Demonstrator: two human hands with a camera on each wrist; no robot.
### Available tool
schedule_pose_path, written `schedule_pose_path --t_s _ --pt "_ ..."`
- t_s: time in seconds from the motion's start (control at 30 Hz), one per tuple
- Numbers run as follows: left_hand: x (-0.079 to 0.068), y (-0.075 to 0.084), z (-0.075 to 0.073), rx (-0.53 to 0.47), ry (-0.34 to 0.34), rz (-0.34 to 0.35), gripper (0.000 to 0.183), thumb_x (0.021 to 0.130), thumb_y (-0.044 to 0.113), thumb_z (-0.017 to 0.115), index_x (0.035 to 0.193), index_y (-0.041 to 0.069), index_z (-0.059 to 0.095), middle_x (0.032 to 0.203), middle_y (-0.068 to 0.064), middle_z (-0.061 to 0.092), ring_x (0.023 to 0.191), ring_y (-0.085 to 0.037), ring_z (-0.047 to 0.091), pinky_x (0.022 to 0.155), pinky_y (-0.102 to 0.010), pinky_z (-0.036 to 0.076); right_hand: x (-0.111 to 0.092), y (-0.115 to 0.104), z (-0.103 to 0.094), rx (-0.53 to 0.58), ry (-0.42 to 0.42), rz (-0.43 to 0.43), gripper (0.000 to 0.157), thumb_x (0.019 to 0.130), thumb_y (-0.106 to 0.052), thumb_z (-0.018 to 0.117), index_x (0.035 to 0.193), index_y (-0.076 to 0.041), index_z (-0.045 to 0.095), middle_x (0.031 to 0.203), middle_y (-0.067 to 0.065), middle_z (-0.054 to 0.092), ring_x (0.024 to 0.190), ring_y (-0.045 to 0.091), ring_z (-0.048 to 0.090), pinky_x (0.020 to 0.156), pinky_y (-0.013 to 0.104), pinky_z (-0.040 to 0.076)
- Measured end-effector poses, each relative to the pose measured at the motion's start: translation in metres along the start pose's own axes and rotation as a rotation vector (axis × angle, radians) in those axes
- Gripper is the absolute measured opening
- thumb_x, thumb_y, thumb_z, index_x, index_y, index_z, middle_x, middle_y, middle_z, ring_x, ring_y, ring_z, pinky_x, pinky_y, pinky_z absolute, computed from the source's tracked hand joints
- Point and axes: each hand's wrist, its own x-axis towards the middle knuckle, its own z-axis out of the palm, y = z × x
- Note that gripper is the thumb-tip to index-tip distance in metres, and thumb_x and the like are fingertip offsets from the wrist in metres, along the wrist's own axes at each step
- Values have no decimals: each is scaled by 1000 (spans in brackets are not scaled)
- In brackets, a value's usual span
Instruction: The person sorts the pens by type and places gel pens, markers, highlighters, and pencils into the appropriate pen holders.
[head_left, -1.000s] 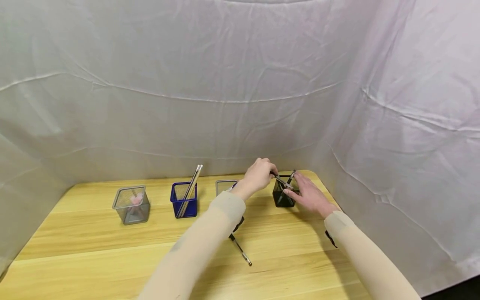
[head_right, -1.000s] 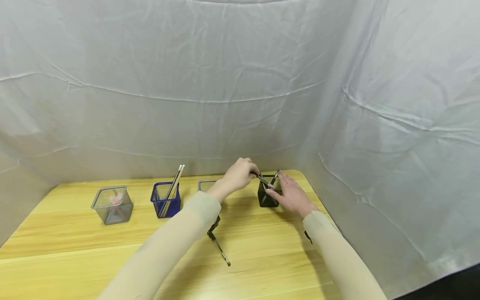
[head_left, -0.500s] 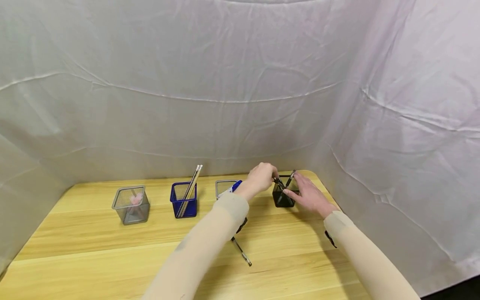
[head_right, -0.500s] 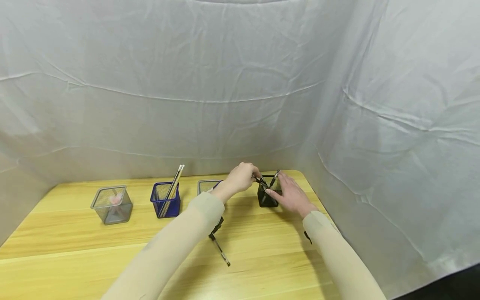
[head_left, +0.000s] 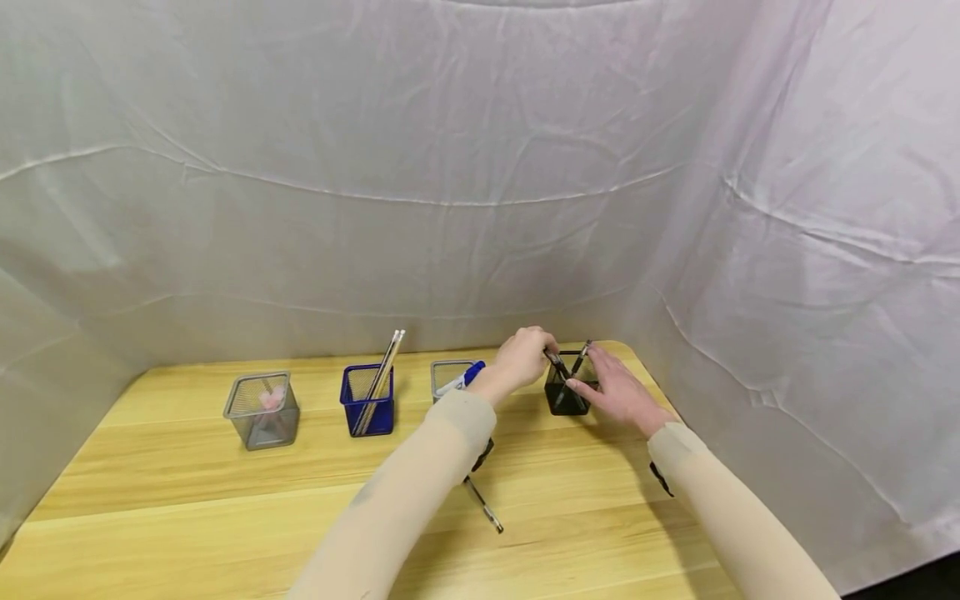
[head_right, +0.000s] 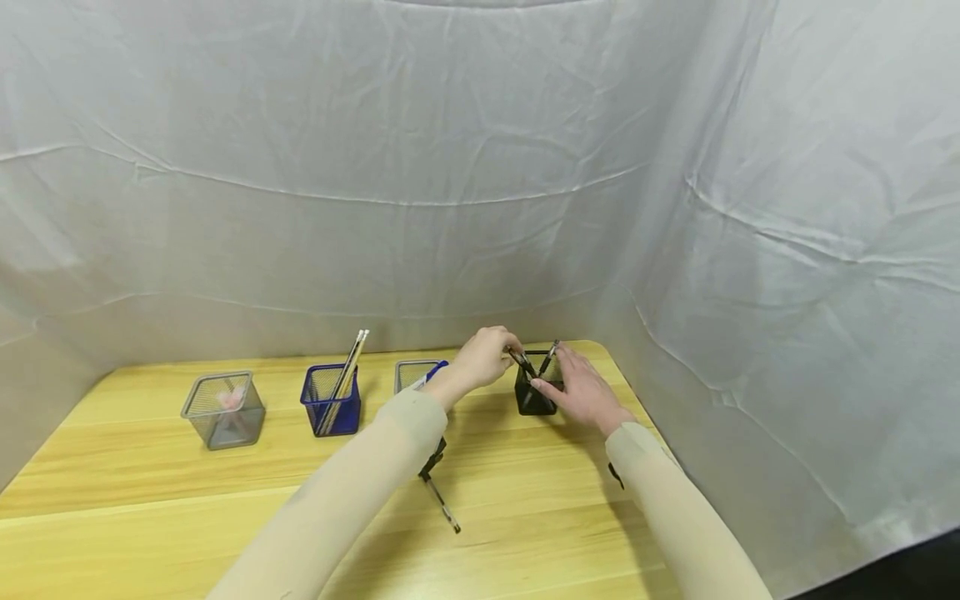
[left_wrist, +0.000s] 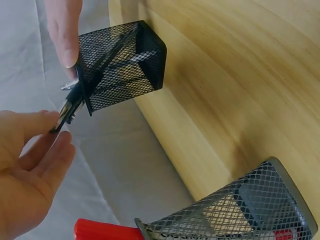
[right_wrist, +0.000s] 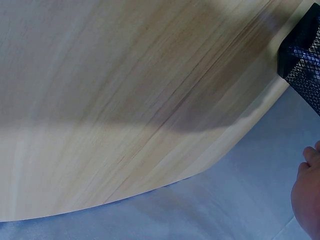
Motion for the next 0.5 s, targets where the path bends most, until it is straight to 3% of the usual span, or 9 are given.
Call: schedule_pose_path --t_s 0.2,0.5 --pt "-1 -1 0 -58 29 -11 33 102 9 67 135 13 70 136 -5 68 123 -22 65 100 -34 56 0 2 -1 -10 1 2 101 102 -70 44 164 4 14 170 26 16 154 49 19 125 63 18" --pt "-11 4 -8 -154 61 46 38 103 20 69 139 12 66 141 -5 64 129 -22 61 108 -36 51 -1 4 -1 -11 10 4 100 103 -69 43 165 4 14 171 25 15 155 49 19 124 64 18"
